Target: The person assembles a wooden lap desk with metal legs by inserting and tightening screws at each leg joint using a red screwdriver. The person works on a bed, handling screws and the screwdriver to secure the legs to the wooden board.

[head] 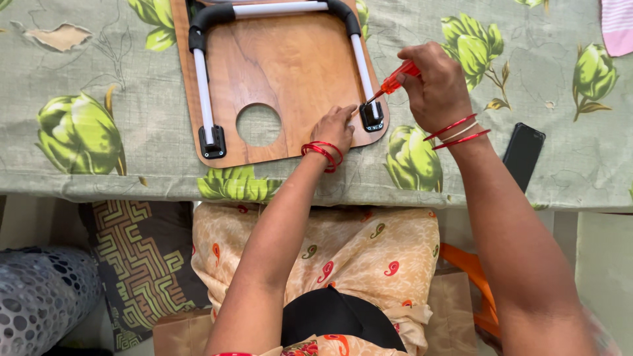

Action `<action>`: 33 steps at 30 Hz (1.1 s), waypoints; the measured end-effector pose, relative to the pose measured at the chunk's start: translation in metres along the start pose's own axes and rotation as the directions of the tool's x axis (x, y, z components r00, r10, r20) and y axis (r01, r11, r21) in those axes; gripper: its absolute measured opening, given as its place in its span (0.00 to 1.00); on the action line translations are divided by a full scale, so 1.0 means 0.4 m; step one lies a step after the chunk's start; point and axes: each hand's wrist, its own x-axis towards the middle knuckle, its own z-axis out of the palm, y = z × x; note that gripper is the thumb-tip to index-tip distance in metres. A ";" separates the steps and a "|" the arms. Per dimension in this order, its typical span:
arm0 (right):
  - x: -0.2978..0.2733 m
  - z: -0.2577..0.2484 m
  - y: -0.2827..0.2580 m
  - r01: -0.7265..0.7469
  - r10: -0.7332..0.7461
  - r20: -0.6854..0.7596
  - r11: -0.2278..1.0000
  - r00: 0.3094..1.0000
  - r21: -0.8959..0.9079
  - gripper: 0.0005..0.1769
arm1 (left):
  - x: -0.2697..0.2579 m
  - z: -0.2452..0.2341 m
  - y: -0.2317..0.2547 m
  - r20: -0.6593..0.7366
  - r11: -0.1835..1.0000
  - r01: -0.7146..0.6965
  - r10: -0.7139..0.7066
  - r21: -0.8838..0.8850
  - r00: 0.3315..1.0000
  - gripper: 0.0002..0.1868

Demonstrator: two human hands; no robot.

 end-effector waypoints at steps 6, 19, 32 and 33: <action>-0.004 0.006 0.012 -0.024 0.023 0.022 0.999 0.999 0.021 0.13 | -0.001 -0.005 0.004 -0.007 1.000 0.024 -0.024 -0.002 1.000 0.26; -0.018 0.025 0.040 -0.050 0.050 -0.017 0.999 0.999 -0.017 0.14 | 0.002 -0.022 0.041 -0.060 0.996 0.068 -0.072 -0.065 0.996 0.23; -0.017 -0.016 -0.002 0.050 -0.053 -0.010 0.986 0.999 -0.157 0.14 | 0.070 -0.117 0.251 -0.337 0.887 -0.426 0.462 0.178 0.820 0.19; -0.022 -0.020 -0.004 0.069 -0.070 -0.004 0.990 0.998 -0.127 0.14 | 0.072 -0.120 0.255 -0.320 0.891 -0.410 0.453 0.195 0.832 0.17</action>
